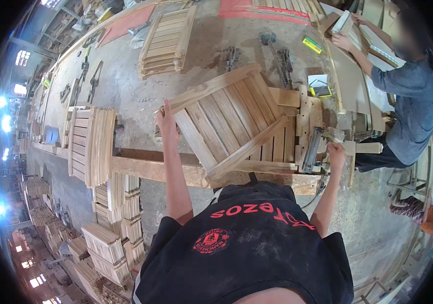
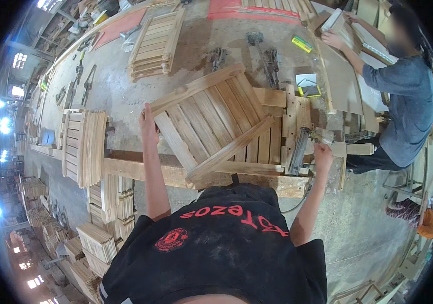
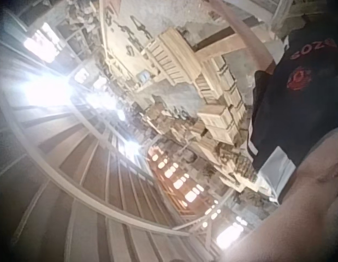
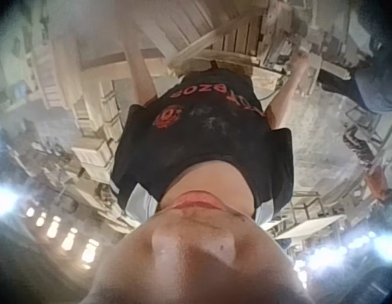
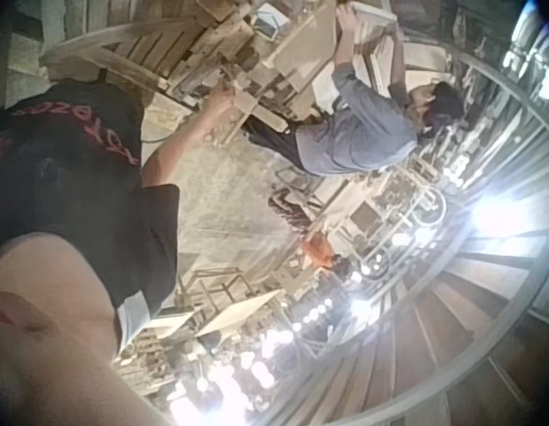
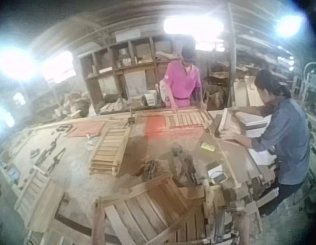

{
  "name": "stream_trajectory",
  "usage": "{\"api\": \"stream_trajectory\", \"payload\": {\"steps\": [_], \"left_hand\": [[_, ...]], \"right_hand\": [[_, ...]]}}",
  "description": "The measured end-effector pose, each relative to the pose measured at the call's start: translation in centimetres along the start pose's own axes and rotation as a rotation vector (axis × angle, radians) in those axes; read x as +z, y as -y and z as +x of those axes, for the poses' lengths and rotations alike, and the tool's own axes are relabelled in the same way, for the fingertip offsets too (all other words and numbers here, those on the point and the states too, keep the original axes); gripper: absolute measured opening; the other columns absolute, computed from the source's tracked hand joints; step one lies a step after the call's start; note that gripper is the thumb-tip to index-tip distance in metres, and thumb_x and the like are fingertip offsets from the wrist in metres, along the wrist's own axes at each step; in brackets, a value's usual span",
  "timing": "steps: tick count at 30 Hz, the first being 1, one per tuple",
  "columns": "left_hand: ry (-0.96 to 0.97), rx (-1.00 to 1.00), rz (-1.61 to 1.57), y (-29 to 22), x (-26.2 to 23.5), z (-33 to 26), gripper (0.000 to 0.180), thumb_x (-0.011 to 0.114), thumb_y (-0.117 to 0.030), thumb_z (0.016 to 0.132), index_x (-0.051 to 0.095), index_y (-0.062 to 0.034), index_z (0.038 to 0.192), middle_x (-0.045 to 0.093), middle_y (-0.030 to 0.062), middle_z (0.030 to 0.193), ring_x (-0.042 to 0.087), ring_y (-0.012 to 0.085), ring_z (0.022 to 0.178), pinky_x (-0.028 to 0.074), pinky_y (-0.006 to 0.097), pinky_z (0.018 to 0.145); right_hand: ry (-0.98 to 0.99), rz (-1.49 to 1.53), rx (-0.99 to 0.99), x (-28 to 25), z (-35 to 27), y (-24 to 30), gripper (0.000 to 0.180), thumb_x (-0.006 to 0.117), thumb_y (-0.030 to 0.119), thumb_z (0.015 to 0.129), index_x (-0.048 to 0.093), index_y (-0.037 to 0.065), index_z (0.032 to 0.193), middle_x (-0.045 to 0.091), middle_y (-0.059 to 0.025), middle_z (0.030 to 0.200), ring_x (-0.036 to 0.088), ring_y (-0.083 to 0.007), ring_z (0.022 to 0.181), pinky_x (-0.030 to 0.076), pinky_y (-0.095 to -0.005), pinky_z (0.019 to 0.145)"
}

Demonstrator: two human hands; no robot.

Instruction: Assembling wooden furniture components using a pneumatic nail gun and a mallet.

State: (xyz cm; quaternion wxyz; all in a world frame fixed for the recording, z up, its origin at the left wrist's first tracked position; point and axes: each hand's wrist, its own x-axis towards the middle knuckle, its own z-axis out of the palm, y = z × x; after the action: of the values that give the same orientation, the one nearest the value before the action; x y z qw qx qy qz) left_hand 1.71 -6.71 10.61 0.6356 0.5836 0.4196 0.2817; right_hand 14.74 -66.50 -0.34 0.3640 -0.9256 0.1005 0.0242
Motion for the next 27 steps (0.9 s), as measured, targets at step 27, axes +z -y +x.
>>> {"api": "stream_trajectory", "payload": {"steps": [27], "left_hand": [[-0.468, 0.35, -0.682, -17.7, -26.2, 3.9, 0.033, 0.05, -0.031, 0.103, 0.052, -0.0102, 0.077, 0.05, -0.0058, 0.079, 0.042, 0.0053, 0.074, 0.038, 0.025, 0.067]], "right_hand": [[0.531, 1.232, -0.001, 22.9, -22.3, 44.4, 0.039, 0.057, 0.035, 0.097, 0.056, 0.009, 0.126, 0.064, -0.0075, 0.111, 0.061, -0.0192, 0.101, 0.051, -0.0344, 0.085]]}}
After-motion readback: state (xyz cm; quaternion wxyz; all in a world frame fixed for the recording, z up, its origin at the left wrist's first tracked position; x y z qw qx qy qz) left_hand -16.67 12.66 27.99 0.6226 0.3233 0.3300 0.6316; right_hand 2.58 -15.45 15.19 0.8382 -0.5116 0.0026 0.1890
